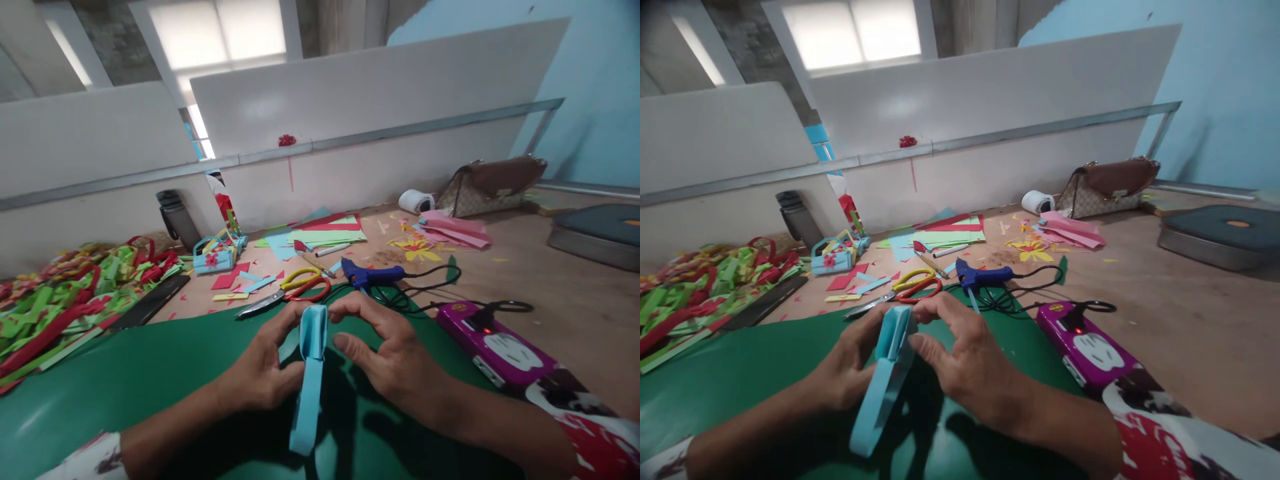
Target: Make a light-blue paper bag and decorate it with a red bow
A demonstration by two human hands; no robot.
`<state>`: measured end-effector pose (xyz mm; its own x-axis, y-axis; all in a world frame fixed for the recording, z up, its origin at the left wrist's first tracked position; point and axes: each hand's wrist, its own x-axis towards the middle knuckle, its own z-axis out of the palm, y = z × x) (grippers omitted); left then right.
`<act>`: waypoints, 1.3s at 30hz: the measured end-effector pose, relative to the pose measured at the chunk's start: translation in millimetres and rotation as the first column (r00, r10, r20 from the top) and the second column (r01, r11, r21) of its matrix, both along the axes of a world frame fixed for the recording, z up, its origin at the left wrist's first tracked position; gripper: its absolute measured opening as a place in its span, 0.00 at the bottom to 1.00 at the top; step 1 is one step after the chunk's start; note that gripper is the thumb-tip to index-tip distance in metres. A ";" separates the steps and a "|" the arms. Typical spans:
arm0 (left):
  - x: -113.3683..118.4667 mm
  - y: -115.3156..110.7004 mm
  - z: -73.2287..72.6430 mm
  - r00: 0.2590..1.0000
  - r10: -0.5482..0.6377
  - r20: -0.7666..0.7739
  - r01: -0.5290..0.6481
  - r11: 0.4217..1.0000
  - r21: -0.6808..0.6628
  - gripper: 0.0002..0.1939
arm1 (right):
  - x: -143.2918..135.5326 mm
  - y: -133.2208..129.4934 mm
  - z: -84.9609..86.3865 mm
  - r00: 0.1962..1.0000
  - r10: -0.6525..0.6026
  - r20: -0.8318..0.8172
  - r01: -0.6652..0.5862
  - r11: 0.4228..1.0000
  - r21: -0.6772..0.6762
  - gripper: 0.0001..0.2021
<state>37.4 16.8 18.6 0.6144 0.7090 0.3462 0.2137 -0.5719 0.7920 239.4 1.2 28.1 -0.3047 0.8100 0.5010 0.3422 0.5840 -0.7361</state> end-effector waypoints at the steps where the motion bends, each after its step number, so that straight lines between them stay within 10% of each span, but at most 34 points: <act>1: -0.7 0.6 2.1 0.999 -0.033 0.020 0.034 0.995 -0.089 0.25 | 0.7 1.0 0.0 1.000 -0.022 0.006 0.022 0.999 0.045 0.07; 6: -2.1 4.4 5.8 0.980 -0.158 0.119 0.184 0.949 -0.256 0.26 | 1.7 5.3 -0.6 0.998 -0.044 0.045 0.036 0.985 0.167 0.09; 15: 5.4 -2.6 0.0 0.996 -0.006 0.087 0.025 0.974 -0.227 0.27 | -0.4 7.5 -9.1 0.999 -0.023 0.030 0.006 0.879 0.476 0.11; 32: -2.3 2.5 6.4 0.991 -0.118 0.060 0.131 0.935 -0.330 0.26 | 4.9 6.2 -5.3 0.975 0.082 0.205 -0.182 0.826 0.534 0.08; 39: -9.3 15.5 11.6 0.945 -0.292 0.146 0.320 0.743 -0.587 0.26 | 6.4 7.3 -7.1 0.965 0.140 0.223 -0.239 0.821 0.518 0.06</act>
<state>28.1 32.3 30.2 0.8296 0.5559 -0.0511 0.0687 -0.0108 0.9976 245.9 8.5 21.0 -0.5433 0.3456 0.7651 0.2723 0.9346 -0.2288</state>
